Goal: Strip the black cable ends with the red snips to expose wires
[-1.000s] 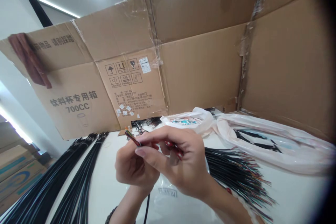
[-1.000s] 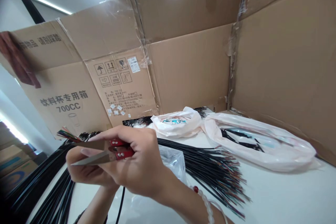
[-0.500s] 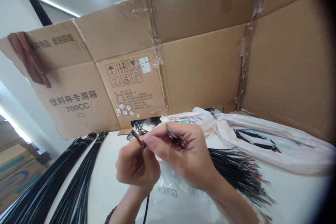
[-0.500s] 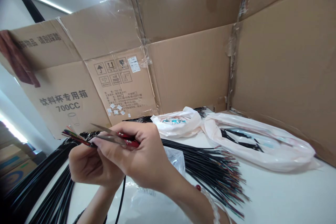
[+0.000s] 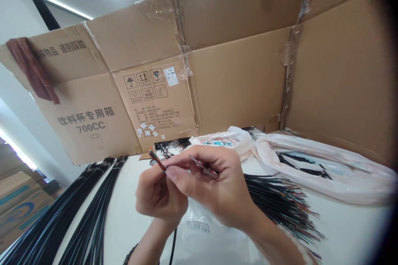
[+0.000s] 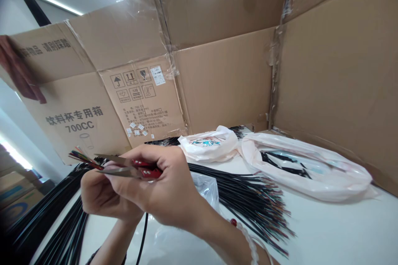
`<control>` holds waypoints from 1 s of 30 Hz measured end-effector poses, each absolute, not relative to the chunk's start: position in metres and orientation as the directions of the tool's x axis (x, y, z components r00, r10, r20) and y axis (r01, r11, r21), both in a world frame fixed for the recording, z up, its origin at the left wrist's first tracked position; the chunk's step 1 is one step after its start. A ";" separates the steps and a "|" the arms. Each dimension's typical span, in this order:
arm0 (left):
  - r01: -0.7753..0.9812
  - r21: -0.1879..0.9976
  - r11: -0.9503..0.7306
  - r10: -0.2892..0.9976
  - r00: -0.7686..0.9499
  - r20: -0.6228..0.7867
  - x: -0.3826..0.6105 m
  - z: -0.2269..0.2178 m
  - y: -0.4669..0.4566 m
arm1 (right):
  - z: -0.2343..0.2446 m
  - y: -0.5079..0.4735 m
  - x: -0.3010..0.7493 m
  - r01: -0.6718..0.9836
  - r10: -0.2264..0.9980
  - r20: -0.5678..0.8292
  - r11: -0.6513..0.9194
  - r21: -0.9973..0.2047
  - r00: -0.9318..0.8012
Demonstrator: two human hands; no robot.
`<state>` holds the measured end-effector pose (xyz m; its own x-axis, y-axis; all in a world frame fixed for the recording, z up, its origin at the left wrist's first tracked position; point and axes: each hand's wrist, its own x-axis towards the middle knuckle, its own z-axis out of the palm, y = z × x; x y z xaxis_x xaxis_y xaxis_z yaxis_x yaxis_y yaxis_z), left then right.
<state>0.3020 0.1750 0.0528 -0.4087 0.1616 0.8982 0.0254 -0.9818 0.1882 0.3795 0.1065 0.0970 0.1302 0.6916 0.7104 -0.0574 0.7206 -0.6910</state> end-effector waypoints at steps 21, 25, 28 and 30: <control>-0.551 0.831 -0.077 0.955 0.199 0.221 0.272 0.075 0.105 | 0.105 0.097 0.404 0.252 0.627 0.777 0.743 -0.620 0.061; -0.536 0.828 -0.168 0.943 0.158 0.293 0.252 0.062 0.091 | 0.102 0.079 0.396 0.533 0.327 0.944 0.807 -0.254 -0.045; -0.543 0.811 -0.215 0.919 0.169 0.357 0.243 0.054 0.086 | 0.098 0.068 0.392 0.656 0.288 0.941 0.747 -0.104 -0.179; -0.555 0.798 -0.235 0.906 0.173 0.387 0.241 0.051 0.085 | 0.095 0.066 0.392 0.689 0.317 0.919 0.721 -0.073 -0.235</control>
<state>0.2410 0.0853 0.0511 0.1730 0.9057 0.3870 -0.5555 -0.2348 0.7977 0.3915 0.0656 0.0953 -0.2348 0.3169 0.9189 0.6893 0.7208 -0.0725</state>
